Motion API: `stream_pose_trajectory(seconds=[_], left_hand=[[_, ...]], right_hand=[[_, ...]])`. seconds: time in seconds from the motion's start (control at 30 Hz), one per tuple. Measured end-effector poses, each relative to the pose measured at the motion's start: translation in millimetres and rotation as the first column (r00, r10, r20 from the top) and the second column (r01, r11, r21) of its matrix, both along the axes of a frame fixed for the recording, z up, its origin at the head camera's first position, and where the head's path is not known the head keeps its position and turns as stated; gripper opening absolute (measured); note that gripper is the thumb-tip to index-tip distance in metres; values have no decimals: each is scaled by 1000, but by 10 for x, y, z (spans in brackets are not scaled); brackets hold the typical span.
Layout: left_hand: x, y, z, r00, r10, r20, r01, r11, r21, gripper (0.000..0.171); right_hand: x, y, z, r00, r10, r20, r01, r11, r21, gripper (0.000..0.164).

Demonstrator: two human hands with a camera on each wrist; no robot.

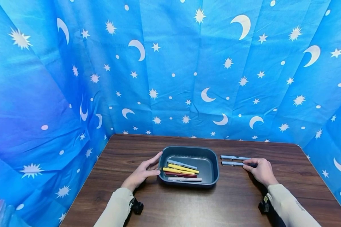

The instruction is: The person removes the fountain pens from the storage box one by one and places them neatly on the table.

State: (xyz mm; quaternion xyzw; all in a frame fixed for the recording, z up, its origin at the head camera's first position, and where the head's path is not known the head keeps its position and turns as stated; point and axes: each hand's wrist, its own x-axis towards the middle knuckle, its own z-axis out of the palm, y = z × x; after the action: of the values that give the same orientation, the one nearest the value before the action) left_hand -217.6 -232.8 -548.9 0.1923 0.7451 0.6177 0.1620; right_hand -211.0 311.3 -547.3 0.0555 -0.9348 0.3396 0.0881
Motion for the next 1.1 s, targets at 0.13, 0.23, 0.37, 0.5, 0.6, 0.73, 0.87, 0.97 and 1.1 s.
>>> stream_pose_trajectory(seconds=[0.13, 0.23, 0.37, 0.5, 0.6, 0.73, 0.87, 0.97, 1.1], left_hand=[[-1, 0, -1, 1000, 2, 0, -2, 1000, -5, 75], [-3, 1, -1, 1000, 2, -1, -2, 1000, -4, 75], [-6, 1, -2, 1000, 0, -3, 0, 1000, -3, 75], [-6, 0, -3, 1000, -3, -6, 3, 1000, -3, 75], [-3, 0, -2, 1000, -5, -9, 5, 1000, -2, 75], [-1, -2, 2, 1000, -8, -10, 8, 1000, 1, 75], [4, 0, 9, 1000, -8, -6, 8, 1000, 6, 75], [8, 4, 18, 1000, -8, -3, 8, 1000, 10, 75], [11, 8, 28, 1000, -10, 4, 10, 1000, 14, 75]], right_hand=[[-1, -5, 8, 1000, -5, 3, 5, 1000, -1, 16], [0, -4, 10, 1000, -10, 4, 10, 1000, 0, 17], [1, 2, 9, 1000, -13, 6, 13, 1000, -3, 16], [3, 8, 10, 1000, -12, 8, 12, 1000, -5, 16], [4, 8, 13, 1000, -11, 5, 11, 1000, -3, 17], [9, 3, 19, 1000, -13, 1, 13, 1000, 0, 17], [16, -1, 23, 1000, -13, 2, 13, 1000, 0, 17], [20, -3, 22, 1000, -14, 9, 14, 1000, -1, 16], [22, -4, 25, 1000, -17, 14, 17, 1000, 0, 17]])
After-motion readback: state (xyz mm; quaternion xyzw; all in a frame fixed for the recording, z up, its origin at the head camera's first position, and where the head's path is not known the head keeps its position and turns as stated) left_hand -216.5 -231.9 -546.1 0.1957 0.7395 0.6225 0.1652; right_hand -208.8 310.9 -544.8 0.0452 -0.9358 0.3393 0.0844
